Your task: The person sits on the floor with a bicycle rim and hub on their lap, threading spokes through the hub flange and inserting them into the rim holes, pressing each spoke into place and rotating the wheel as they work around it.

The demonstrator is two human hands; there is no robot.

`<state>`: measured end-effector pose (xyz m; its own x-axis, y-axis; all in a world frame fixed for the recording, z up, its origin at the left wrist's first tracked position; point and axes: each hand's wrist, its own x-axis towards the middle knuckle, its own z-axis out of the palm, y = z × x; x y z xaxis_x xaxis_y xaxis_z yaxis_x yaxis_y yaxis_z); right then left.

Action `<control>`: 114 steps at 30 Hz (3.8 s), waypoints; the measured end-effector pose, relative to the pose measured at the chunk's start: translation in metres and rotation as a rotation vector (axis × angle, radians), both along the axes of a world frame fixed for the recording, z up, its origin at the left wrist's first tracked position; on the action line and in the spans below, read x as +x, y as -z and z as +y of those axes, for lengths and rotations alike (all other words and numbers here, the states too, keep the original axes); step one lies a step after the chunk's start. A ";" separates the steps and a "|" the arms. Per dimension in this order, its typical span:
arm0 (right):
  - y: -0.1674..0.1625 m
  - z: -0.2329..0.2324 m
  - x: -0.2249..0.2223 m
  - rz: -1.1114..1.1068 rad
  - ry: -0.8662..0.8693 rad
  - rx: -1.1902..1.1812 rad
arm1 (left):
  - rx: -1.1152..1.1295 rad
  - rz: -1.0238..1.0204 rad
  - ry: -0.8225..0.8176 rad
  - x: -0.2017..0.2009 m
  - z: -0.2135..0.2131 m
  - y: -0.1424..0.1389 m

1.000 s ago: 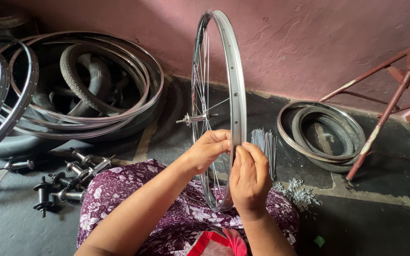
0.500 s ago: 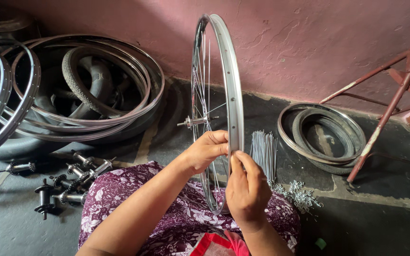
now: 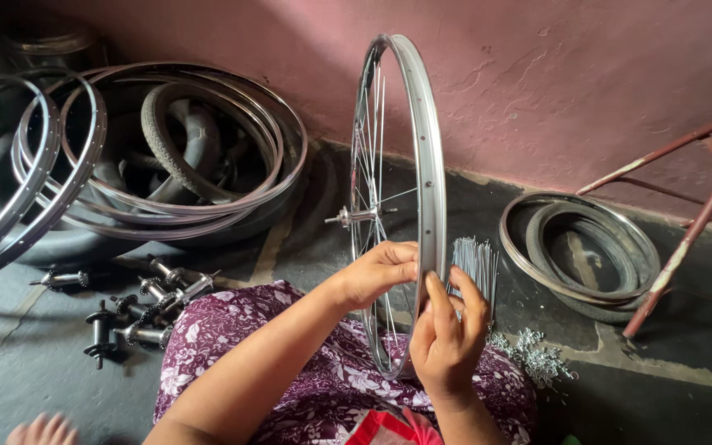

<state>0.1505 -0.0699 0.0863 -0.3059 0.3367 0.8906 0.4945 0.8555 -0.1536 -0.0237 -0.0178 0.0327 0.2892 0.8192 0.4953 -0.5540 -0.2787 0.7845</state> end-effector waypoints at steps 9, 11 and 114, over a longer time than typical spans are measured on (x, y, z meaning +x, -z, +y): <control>0.016 0.004 0.001 0.027 -0.062 -0.057 | -0.070 -0.002 0.017 0.001 -0.005 -0.001; 0.020 0.004 0.000 0.035 -0.048 -0.053 | -0.082 0.022 0.018 -0.001 -0.006 -0.001; 0.048 0.215 -0.133 0.637 -0.366 -0.576 | -0.044 0.582 -0.514 -0.135 -0.089 -0.093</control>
<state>0.0174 0.1451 0.0379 0.0089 0.7577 0.6525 -0.1144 0.6490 -0.7521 -0.1582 -0.1070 0.1261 0.0709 0.9363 0.3440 0.1409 -0.3508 0.9258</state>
